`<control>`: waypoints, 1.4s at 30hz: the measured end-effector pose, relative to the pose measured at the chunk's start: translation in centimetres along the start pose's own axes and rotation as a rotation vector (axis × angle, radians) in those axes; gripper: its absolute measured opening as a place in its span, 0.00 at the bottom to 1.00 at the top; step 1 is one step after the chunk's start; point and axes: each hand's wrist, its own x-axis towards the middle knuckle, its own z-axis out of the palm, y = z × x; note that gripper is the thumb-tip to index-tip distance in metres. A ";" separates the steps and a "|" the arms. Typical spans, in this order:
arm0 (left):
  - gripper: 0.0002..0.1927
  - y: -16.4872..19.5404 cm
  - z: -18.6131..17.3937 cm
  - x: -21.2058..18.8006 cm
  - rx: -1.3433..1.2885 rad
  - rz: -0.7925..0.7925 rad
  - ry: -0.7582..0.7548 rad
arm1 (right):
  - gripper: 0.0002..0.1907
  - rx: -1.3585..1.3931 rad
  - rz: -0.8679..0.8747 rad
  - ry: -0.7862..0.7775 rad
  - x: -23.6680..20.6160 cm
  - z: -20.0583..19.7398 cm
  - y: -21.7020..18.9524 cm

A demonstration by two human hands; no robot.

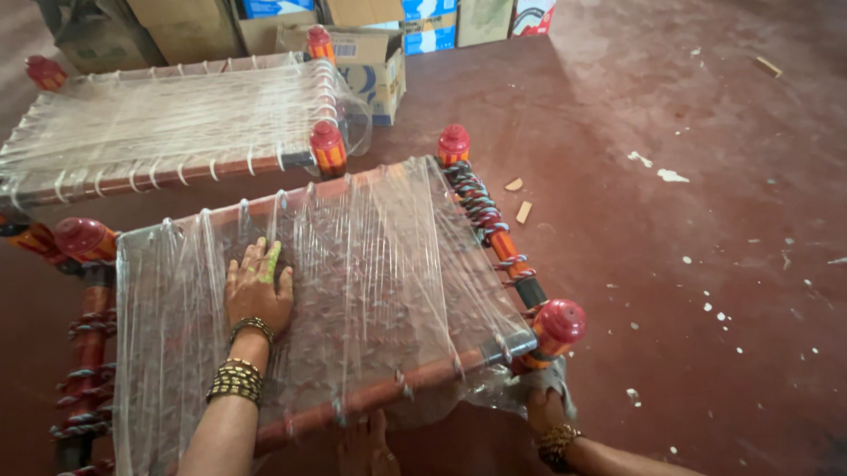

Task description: The person sits on the floor in front of a woven cot wrapped in clear plastic film and wipes its surface with a cloth, smoothing the film over the frame. They turn and reposition the cot and pull the plastic wrap tight around its edges.

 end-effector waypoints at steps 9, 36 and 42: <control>0.28 -0.2 0.0 0.1 -0.016 -0.006 0.010 | 0.24 0.079 -0.081 -0.053 3.2 -1.4 -4.6; 0.40 11.7 -3.2 0.3 -0.039 -0.285 -0.312 | 0.21 -0.708 0.036 -0.548 5.7 -6.9 -15.2; 0.39 23.8 -3.2 -4.8 -0.360 0.385 -0.542 | 0.09 0.242 0.020 0.144 8.2 -11.6 -14.9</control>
